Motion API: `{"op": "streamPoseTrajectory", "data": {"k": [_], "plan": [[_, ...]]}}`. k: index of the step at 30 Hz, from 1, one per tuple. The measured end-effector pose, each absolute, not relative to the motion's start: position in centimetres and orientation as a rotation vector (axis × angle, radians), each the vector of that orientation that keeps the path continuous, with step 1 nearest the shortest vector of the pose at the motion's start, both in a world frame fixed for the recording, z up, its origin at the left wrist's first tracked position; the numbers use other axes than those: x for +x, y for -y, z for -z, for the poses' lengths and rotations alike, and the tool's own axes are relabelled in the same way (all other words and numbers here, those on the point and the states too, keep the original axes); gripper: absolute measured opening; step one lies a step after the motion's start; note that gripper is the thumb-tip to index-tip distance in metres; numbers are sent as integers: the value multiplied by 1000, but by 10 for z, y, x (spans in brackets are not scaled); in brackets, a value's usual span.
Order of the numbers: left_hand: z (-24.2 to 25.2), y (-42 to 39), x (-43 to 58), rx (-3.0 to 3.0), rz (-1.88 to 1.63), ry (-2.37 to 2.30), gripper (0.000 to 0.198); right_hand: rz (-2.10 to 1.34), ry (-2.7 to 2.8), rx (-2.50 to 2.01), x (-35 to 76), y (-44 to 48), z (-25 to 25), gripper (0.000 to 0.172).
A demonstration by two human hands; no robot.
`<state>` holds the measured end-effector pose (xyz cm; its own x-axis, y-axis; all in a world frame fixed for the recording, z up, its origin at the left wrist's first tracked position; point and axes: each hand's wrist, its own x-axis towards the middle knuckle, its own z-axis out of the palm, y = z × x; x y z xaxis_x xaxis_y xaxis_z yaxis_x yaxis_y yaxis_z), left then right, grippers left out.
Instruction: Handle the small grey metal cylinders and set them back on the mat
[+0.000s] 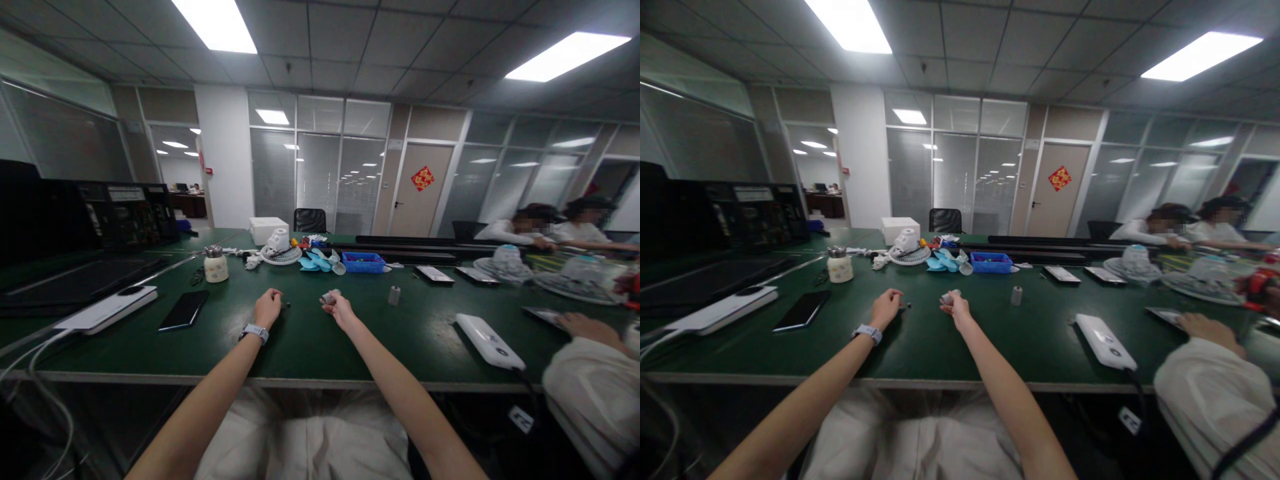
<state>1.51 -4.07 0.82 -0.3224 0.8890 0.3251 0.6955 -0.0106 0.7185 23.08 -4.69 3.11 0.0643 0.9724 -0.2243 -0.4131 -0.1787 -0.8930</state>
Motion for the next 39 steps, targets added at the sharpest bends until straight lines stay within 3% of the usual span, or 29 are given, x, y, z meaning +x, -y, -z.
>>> {"op": "streamPoseTrajectory", "data": {"k": [39], "plan": [[-7,40,15,1628,-1257,-2046,23,-1383,773,-1172,230,49,-32,16]]}}
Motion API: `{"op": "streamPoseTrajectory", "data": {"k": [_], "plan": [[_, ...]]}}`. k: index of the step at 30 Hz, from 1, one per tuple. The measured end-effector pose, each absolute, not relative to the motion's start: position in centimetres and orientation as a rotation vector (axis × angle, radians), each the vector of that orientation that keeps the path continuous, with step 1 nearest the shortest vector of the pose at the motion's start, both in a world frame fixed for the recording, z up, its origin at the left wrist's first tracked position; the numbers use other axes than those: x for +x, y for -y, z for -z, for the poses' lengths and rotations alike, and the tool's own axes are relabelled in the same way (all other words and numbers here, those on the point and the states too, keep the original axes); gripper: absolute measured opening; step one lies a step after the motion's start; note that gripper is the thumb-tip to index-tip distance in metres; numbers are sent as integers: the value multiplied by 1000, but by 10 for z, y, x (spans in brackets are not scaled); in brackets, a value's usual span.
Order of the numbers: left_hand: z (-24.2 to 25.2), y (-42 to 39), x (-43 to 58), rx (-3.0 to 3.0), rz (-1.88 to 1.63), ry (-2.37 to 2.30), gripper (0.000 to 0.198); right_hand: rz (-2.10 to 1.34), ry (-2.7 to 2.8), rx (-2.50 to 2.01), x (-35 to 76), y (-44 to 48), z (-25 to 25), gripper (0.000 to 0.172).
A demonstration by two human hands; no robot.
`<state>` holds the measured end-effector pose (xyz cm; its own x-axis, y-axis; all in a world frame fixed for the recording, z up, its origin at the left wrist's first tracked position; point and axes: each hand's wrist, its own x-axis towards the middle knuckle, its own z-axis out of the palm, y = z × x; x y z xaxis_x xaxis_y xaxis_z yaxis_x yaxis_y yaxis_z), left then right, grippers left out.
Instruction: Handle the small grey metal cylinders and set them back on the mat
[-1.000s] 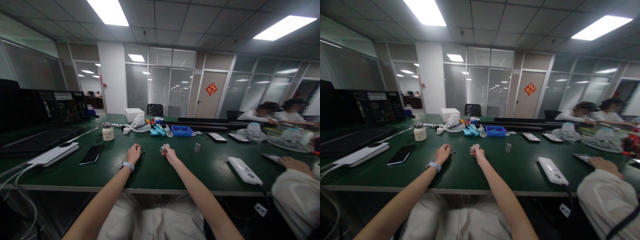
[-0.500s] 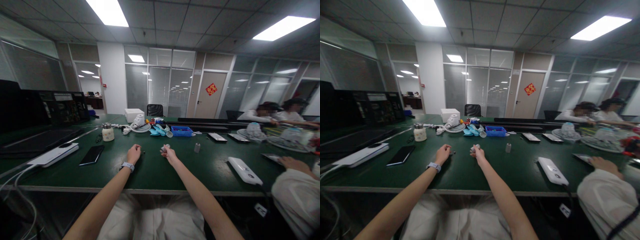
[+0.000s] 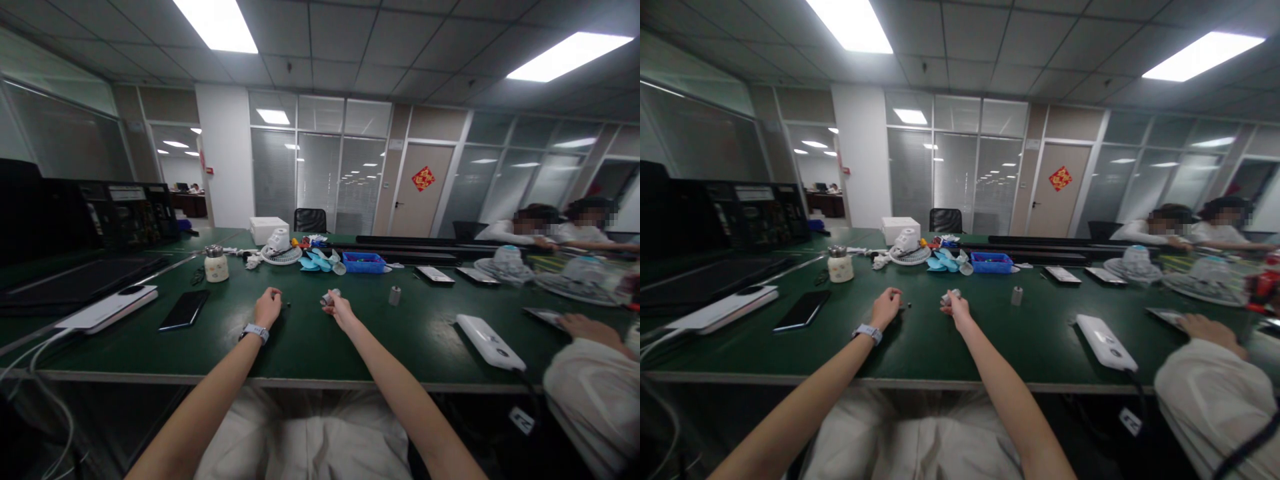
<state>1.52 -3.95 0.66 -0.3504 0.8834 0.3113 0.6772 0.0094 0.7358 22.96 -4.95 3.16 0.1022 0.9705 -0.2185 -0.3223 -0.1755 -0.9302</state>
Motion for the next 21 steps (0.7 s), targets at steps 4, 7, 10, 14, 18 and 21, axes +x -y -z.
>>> {"op": "streamPoseTrajectory", "data": {"k": [4,7,10,14,18,21], "plan": [[-6,39,15,1636,-1262,-2044,24,-1387,779,-1169,230,48,-31,17],[-6,39,15,1634,-1260,-2050,25,-1380,779,-1174,230,47,-30,17],[-7,39,15,1645,-1257,-2069,25,-1376,776,-1166,230,46,-28,16],[-9,41,16,1663,-1248,-2086,25,-1378,768,-1168,230,46,-28,14],[-10,43,17,1654,-1240,-2096,26,-1377,768,-1170,229,45,-29,15],[-11,43,17,1655,-1239,-2088,25,-1375,778,-1165,229,45,-28,15]]}}
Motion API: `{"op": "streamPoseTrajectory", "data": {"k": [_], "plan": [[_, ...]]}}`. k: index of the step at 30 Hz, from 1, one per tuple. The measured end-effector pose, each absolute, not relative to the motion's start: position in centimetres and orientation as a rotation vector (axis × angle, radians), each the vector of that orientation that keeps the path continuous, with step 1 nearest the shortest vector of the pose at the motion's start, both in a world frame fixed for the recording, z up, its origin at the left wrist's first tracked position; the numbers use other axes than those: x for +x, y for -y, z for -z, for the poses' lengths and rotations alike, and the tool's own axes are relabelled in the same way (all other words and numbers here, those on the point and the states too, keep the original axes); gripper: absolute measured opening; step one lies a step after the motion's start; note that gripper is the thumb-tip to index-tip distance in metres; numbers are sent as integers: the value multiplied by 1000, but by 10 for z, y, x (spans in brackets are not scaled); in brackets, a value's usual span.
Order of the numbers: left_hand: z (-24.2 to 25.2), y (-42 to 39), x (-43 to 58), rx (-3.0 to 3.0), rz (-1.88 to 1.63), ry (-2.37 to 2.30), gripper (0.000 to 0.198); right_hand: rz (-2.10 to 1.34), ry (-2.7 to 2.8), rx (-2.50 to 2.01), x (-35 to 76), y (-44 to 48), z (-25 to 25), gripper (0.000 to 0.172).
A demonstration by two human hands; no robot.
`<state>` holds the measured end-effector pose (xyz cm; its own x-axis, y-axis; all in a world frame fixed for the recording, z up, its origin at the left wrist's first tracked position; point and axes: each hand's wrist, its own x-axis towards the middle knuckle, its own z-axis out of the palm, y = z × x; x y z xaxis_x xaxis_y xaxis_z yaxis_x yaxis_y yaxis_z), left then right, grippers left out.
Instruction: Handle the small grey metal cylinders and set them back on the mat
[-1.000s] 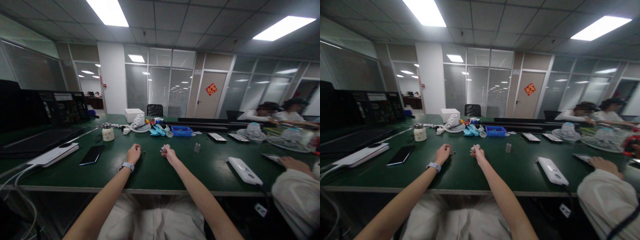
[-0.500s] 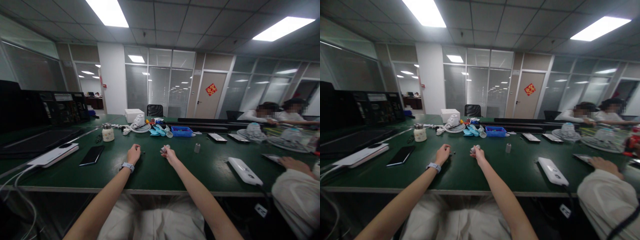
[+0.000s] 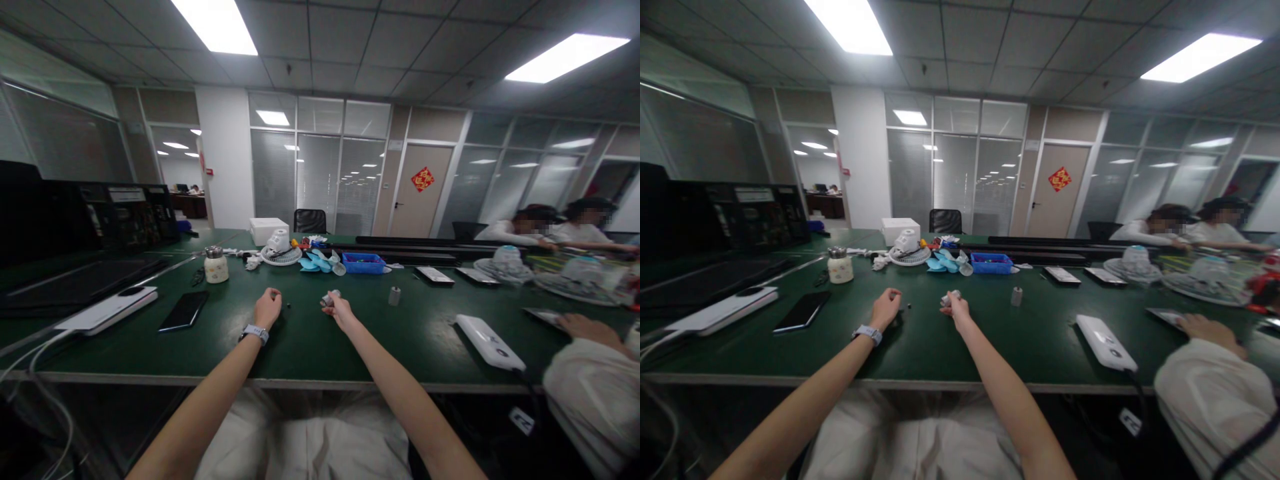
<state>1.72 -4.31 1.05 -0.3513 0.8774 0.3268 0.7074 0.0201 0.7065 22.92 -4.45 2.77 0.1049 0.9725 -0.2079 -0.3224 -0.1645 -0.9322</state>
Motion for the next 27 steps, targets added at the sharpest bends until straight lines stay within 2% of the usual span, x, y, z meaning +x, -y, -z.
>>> {"op": "streamPoseTrajectory", "data": {"k": [4,15,22,27], "plan": [[-11,43,17,1665,-1241,-2089,25,-1336,805,-1153,229,44,-25,8],[-13,44,17,1660,-1229,-2082,24,-1013,1132,-1217,234,49,-20,39],[-13,45,17,1654,-1250,-2063,24,-1025,1145,-1182,237,45,-15,45],[-11,42,17,1666,-1258,-2068,24,-979,1180,-1205,240,43,-12,43]]}}
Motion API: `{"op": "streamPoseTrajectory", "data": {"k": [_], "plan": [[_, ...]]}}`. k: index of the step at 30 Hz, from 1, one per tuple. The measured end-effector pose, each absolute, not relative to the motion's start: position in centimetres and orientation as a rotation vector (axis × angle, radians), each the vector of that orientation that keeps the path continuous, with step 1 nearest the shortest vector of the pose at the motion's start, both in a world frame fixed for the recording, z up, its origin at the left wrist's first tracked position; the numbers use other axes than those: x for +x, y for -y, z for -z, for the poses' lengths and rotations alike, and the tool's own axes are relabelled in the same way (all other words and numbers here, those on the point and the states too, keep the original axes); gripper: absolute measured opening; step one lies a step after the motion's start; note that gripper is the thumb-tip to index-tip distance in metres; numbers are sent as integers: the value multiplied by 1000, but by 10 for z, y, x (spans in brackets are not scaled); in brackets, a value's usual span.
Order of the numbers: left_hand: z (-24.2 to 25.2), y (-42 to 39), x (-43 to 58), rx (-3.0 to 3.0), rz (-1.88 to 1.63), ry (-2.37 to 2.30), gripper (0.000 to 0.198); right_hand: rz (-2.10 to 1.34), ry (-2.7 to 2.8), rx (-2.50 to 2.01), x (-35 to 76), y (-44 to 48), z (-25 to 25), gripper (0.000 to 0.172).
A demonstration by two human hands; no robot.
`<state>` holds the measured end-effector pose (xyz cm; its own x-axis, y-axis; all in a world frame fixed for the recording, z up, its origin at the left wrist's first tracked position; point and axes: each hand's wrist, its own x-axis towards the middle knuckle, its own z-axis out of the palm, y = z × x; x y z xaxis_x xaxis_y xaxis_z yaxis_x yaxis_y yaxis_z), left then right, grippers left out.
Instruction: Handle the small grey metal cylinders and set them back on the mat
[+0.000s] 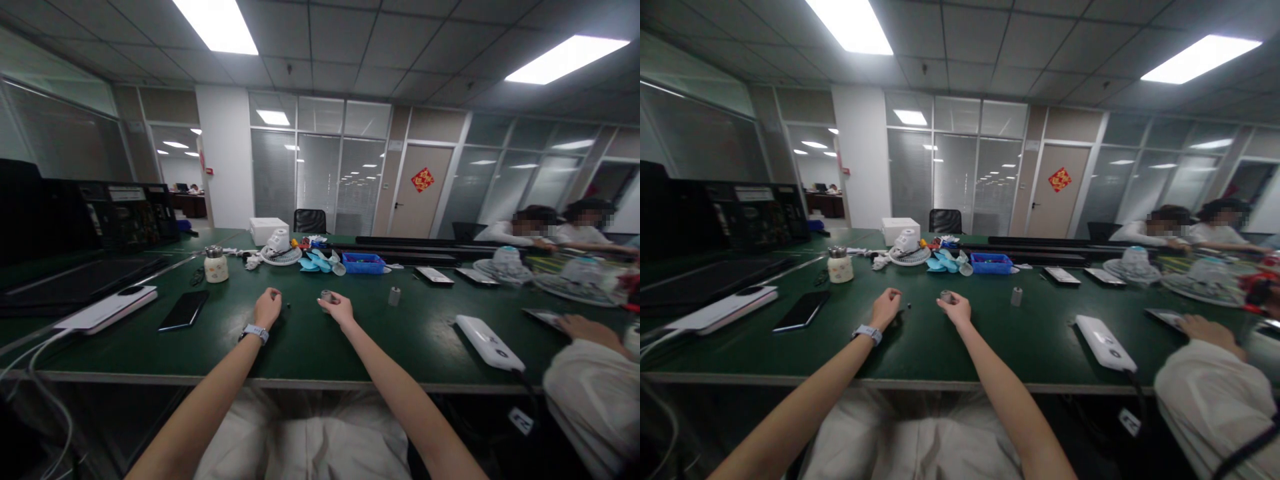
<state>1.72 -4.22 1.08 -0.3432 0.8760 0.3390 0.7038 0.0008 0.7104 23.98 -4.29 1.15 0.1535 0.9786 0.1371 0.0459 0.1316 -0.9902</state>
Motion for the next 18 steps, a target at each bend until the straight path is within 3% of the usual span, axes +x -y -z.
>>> {"op": "streamPoseTrajectory", "data": {"k": [18], "plan": [[-12,43,17,1654,-1241,-2062,24,-675,1445,-1403,240,47,-17,43]]}}
